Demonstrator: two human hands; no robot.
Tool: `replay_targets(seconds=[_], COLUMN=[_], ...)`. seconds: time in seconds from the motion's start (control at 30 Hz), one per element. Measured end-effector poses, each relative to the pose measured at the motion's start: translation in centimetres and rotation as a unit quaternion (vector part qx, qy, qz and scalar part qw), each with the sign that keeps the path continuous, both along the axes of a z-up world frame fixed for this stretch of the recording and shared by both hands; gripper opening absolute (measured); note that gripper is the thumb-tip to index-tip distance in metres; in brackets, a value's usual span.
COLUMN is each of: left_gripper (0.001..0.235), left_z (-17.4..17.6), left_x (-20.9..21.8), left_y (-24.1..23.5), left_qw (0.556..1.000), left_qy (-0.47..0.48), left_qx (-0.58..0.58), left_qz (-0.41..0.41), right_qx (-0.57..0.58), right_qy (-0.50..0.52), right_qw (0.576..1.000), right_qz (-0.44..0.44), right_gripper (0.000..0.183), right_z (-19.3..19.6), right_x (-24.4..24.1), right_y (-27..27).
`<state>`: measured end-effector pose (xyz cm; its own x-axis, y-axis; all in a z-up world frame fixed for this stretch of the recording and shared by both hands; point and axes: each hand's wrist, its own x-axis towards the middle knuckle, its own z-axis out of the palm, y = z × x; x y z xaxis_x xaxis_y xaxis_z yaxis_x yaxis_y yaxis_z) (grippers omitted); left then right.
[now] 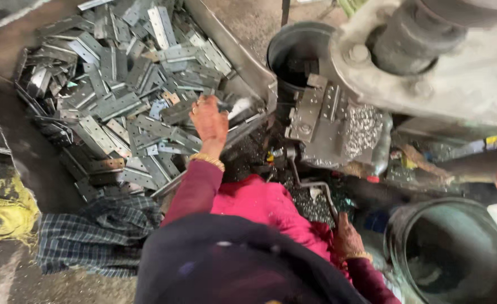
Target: The person uses a metal fabrication machine to press or form small metal brackets, picking them from a bin and placing them into the machine one at a time.
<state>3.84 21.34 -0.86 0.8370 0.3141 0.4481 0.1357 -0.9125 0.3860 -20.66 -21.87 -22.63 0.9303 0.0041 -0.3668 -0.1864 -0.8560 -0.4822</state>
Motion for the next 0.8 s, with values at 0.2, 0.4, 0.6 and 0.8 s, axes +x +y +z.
replay_targets(seconds=[0.2,0.4,0.6,0.8], left_gripper=[0.018,0.026,0.023,0.024], left_z=[2.8,-1.7,0.7,1.8], left_x=[-8.4,-10.9,-8.3,-6.5], left_y=[-9.9,-22.7,-23.4,-23.9], left_qw=[0.974,0.917,0.914,0.919], left_qy=[-0.07,-0.03,0.207,0.201], left_qx=[0.011,0.168,0.206,0.229], left_qz=[-0.214,-0.359,-0.28,-0.251], right_qx=[0.025,-0.031,-0.186,-0.049], right_qy=[-0.034,-0.06,-0.065,0.056], right_qw=[0.998,0.997,0.98,0.996], right_qz=[-0.055,-0.023,-0.005,-0.056], right_gripper=[0.045,0.059,0.048,0.044], right_z=[-3.7,2.4,12.3,3.7], right_x=[0.6,-0.5,0.7,0.1], right_y=[0.0,1.0,2.1,2.5])
